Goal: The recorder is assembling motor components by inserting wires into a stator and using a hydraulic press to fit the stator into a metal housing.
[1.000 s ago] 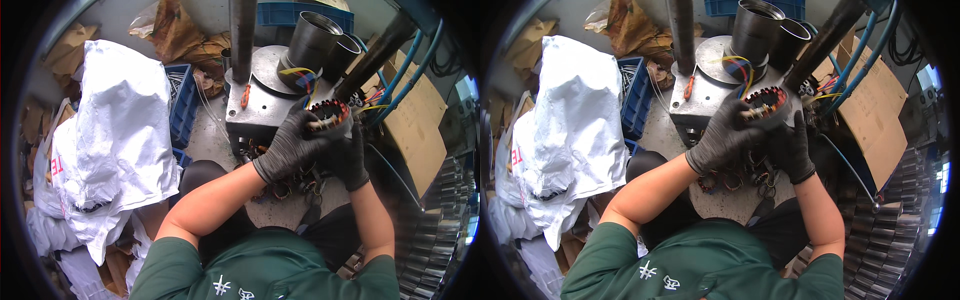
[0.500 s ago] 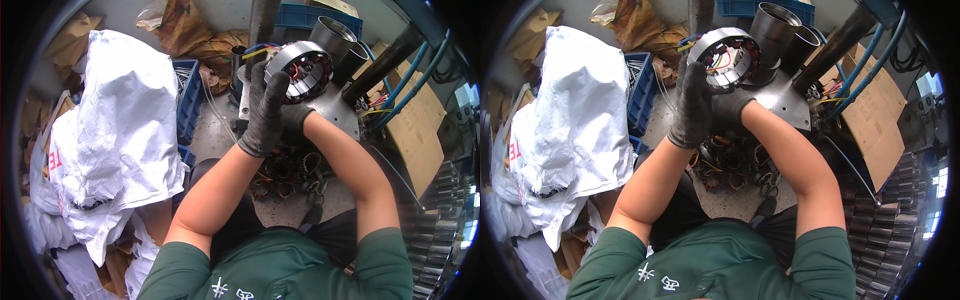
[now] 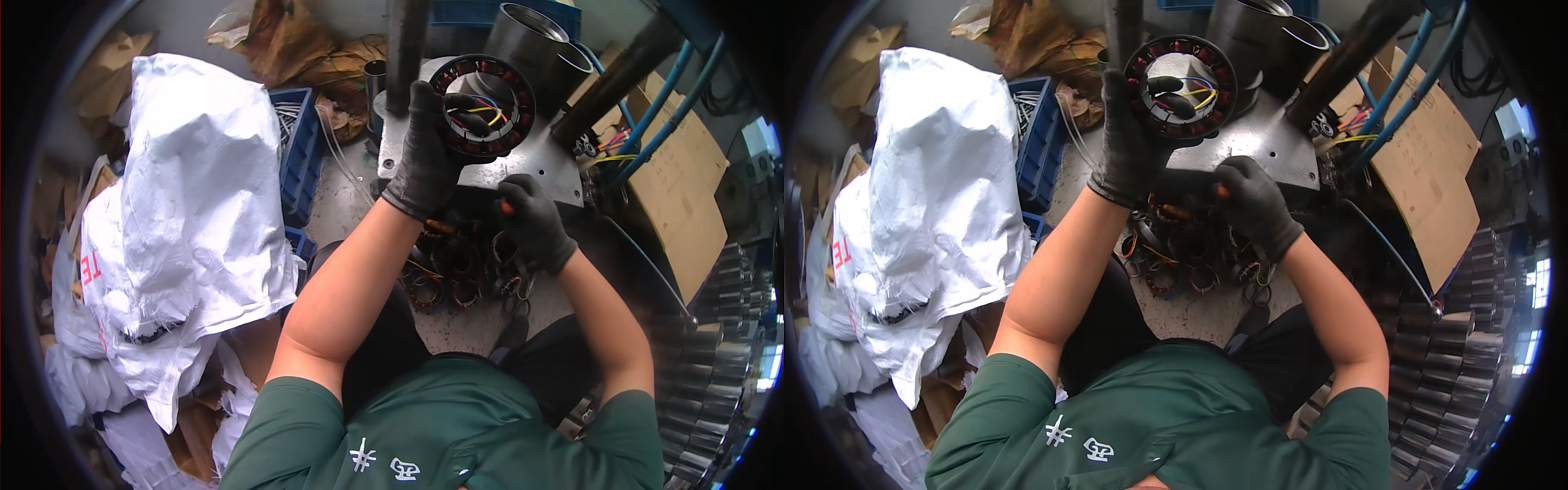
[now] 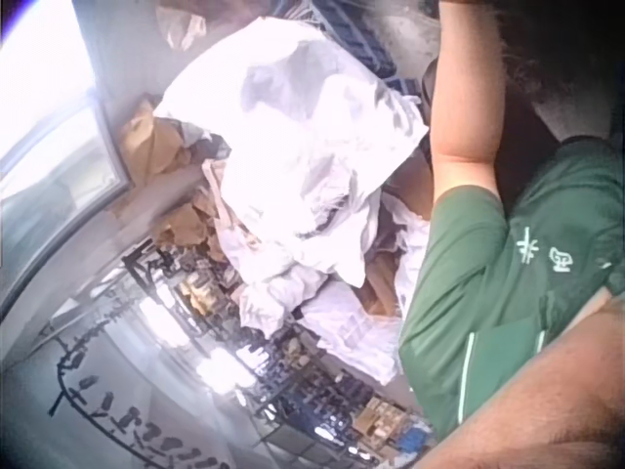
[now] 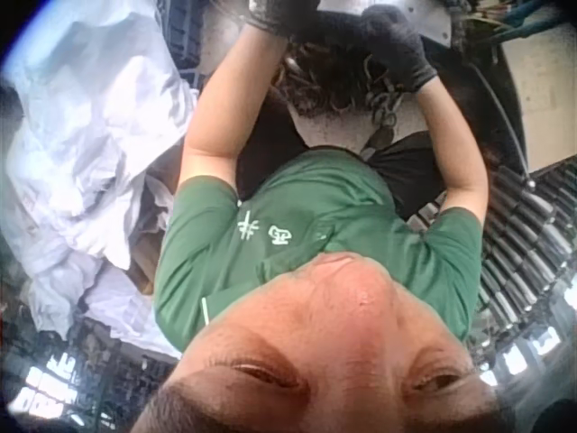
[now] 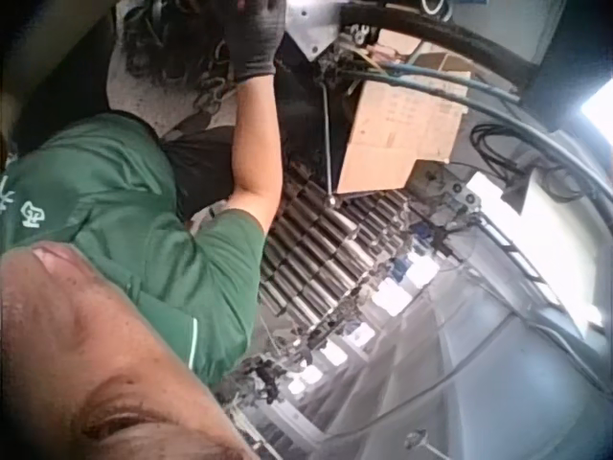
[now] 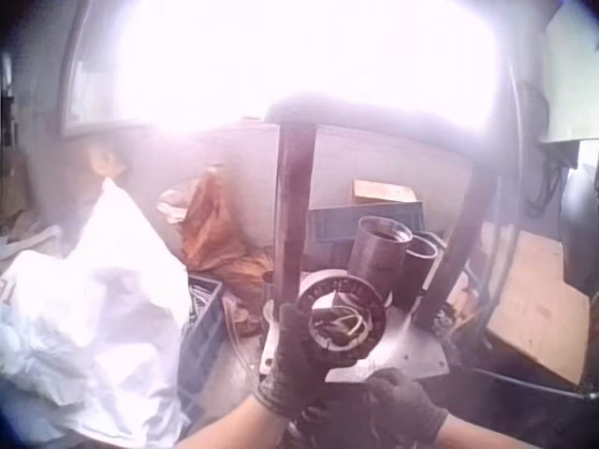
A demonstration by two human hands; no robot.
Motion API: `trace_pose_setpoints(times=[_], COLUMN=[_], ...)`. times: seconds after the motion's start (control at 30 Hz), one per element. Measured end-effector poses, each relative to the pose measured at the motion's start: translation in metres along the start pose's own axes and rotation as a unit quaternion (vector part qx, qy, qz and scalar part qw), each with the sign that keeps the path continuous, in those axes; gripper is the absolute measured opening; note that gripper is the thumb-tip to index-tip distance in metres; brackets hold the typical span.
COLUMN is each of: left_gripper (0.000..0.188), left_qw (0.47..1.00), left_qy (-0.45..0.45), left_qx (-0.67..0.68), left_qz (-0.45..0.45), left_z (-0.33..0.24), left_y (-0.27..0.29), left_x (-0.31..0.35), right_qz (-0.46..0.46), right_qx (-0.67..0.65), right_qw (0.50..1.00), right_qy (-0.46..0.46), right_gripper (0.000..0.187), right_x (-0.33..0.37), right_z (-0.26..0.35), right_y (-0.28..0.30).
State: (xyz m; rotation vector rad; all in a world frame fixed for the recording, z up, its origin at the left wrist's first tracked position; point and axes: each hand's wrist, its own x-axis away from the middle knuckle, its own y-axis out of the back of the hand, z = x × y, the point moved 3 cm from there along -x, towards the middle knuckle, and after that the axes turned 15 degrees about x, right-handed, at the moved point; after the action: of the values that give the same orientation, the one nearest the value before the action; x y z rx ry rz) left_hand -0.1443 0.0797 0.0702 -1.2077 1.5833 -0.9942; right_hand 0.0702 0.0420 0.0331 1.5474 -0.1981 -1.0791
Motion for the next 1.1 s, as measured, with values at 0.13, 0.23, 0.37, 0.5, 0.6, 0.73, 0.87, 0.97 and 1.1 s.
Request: trace_pose_setpoints(times=[0.13, 0.23, 0.37, 0.5, 0.6, 0.73, 0.87, 0.97, 1.1], left_gripper=[0.047, 0.06, 0.062, 0.056, 0.046, 0.05, 0.045, 0.043, 0.044], left_qw=[0.988, 0.934, 0.801, 0.603, 0.508, 0.713, 0.834, 0.838, 0.87], left_qy=[0.041, 0.021, 0.063, -0.022, -0.057, 0.013, 0.017, -0.005, 0.001], left_qx=[-0.145, -0.355, -0.594, -0.793, -0.852, -0.701, -0.549, -0.542, -0.485], left_qz=[0.025, -0.037, -0.023, 0.084, 0.117, 0.017, -0.053, -0.057, -0.089], left_z=[0.023, 0.046, 0.077, 0.095, 0.095, 0.086, 0.082, 0.083, 0.088], left_y=[-0.008, 0.013, 0.025, 0.025, 0.018, 0.063, 0.093, 0.099, 0.097], left_x=[-0.004, -0.013, -0.024, -0.042, -0.047, -0.065, -0.066, -0.059, -0.055], right_qz=[-0.119, -0.228, -0.198, -0.196, -0.183, -0.151, -0.107, -0.098, -0.102], right_qx=[0.016, -0.05, -0.11, -0.214, -0.293, -0.394, -0.438, -0.464, -0.411], right_qw=[0.991, 0.966, 0.961, 0.936, 0.903, 0.858, 0.849, 0.839, 0.879], right_qy=[-0.055, -0.108, -0.158, -0.201, -0.257, -0.293, -0.274, -0.265, -0.22], right_gripper=[0.036, 0.036, 0.033, 0.03, 0.026, 0.022, 0.022, 0.023, 0.024], right_x=[0.036, 0.057, 0.071, 0.088, 0.092, 0.091, 0.085, 0.072, 0.059], right_z=[-0.016, -0.041, -0.063, -0.079, -0.081, -0.068, -0.062, -0.05, -0.041], right_y=[0.043, 0.057, 0.069, 0.063, 0.067, 0.071, 0.061, 0.05, 0.035])
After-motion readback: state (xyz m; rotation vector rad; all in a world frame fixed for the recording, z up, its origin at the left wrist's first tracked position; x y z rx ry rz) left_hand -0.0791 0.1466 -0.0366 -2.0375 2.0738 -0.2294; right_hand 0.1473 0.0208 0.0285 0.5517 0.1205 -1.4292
